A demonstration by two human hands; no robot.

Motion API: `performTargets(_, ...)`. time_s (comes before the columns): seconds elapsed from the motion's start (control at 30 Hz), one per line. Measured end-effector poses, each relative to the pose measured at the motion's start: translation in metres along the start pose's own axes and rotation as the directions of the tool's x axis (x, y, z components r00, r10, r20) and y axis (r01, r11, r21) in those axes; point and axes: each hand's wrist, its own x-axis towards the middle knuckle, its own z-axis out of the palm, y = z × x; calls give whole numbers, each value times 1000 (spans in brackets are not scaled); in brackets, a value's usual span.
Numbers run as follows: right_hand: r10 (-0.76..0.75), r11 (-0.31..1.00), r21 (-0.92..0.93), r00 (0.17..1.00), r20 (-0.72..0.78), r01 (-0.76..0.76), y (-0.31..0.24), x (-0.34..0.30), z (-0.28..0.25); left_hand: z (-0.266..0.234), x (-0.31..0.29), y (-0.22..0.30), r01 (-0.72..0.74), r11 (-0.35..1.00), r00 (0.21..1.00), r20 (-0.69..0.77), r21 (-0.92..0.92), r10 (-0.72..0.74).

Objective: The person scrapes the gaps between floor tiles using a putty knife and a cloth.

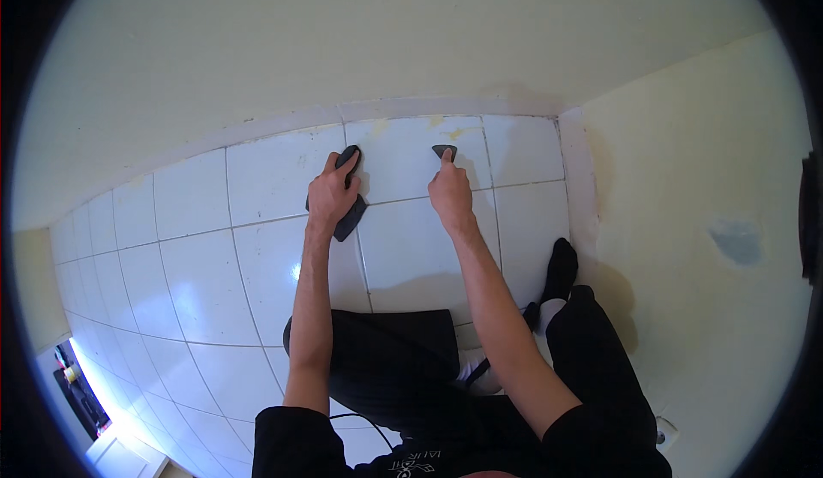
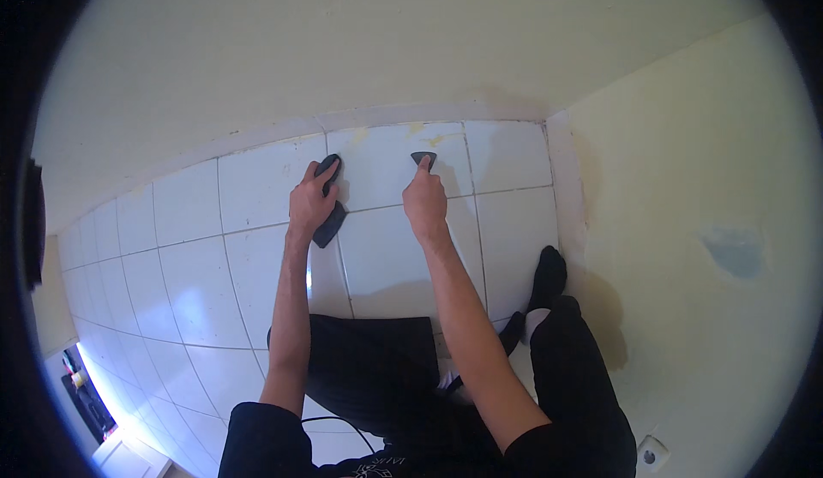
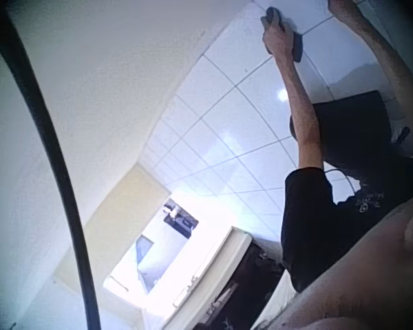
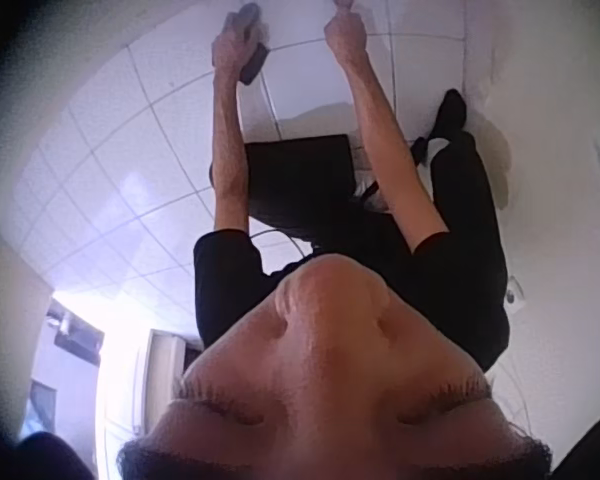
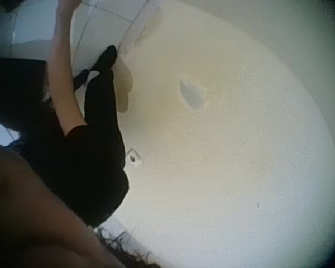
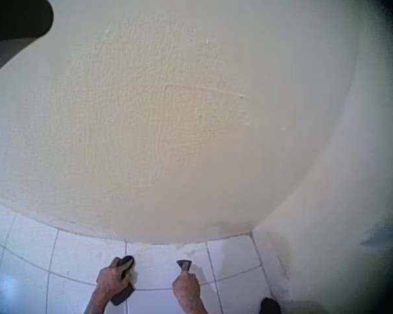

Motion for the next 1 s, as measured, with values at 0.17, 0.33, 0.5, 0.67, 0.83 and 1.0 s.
performTargets(0.17, -33, 999, 18, 999, 3, 33, 9, 16, -7, 2, 0, 2, 5, 1000, 1000, -10, 3, -5)
performTargets(0.33, -74, 997, -16, 997, 6, 74, 19, 1, 3, -2, 1, 2, 1, 1000, 1000, 9, 5, -2)
performTargets(0.5, -113, 993, 17, 993, -38, 114, 25, 16, -3, 2, 2, 1, -9, 1000, 1000, -1, 6, 9)
performTargets(0.67, -111, 991, -66, 993, 40, 114, 25, -1, -2, 1, 0, -2, -13, 1000, 1000, 4, 11, 13)
performTargets(0.83, -133, 991, -23, 991, 11, 133, 29, 11, -5, 2, 1, 2, 8, 1000, 1000, 19, -4, -8)
performTargets(1.0, -76, 996, -51, 997, 16, 77, 15, -4, -2, 0, 0, -1, 1, 1000, 1000, 6, 7, -1)
